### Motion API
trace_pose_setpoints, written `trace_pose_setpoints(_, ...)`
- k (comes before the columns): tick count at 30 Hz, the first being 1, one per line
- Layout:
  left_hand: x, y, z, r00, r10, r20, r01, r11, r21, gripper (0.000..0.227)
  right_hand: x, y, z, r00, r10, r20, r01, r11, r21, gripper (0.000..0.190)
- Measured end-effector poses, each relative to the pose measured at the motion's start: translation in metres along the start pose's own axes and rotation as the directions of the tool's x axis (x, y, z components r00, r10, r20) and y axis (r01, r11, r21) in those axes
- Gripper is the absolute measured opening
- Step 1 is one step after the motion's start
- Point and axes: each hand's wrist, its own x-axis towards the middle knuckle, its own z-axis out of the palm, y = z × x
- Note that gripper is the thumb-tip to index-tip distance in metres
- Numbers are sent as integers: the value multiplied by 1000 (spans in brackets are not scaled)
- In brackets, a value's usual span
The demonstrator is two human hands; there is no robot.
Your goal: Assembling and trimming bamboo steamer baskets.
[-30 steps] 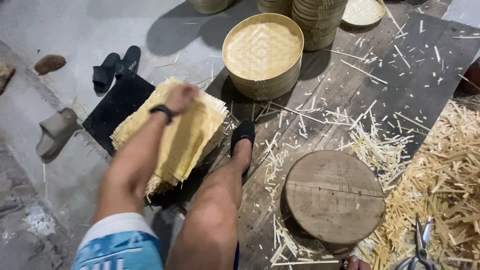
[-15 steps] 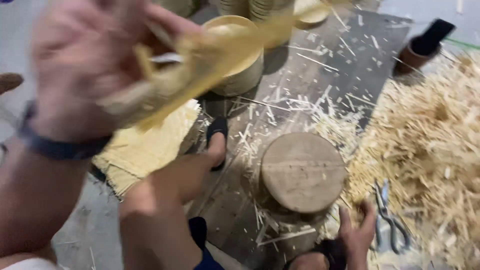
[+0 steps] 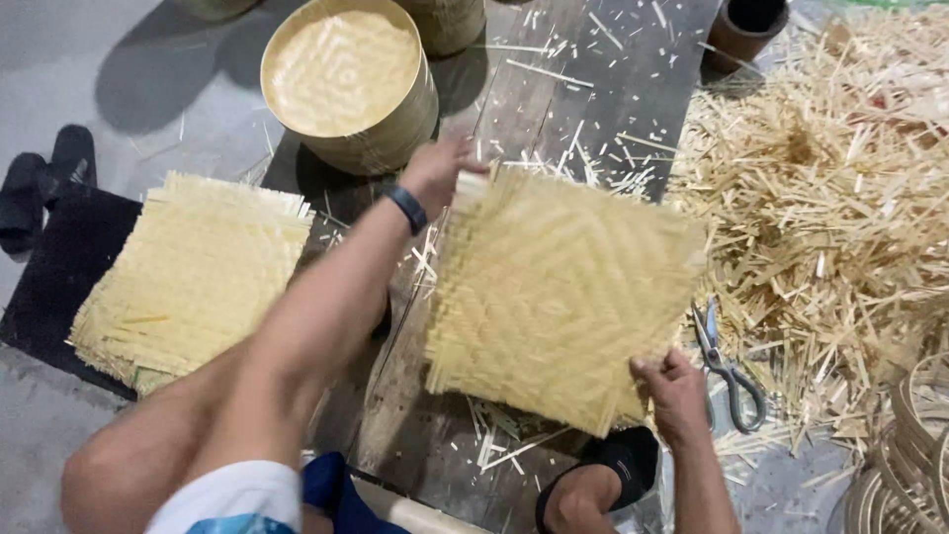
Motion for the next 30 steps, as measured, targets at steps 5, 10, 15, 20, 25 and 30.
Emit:
trace_pose_setpoints(5,76,-189,-68,994,80,74,-109,797,593,78,9,71,10,963,207,-174,-234,961,-150,23)
trace_pose_setpoints(10,44,-240,-59,991,59,120,-114,845,522,87,1,20,29,969,181,-170,-180,983,22,18)
trace_pose_setpoints(15,17,-216,-51,993,117,-34,-77,817,571,62,5,51,20,963,73,-260,-209,813,-544,49)
trace_pose_setpoints(20,12,-224,-51,984,154,-93,-55,747,663,59,-9,-47,96,883,-467,-31,246,520,-818,73)
trace_pose_setpoints(25,-57,-169,-13,964,195,-179,4,666,746,56,-13,-64,142,794,-360,490,538,40,-842,65)
trace_pose_setpoints(30,-159,-203,81,853,428,299,-488,450,748,19,-2,-24,124,849,-321,420,492,186,-851,59)
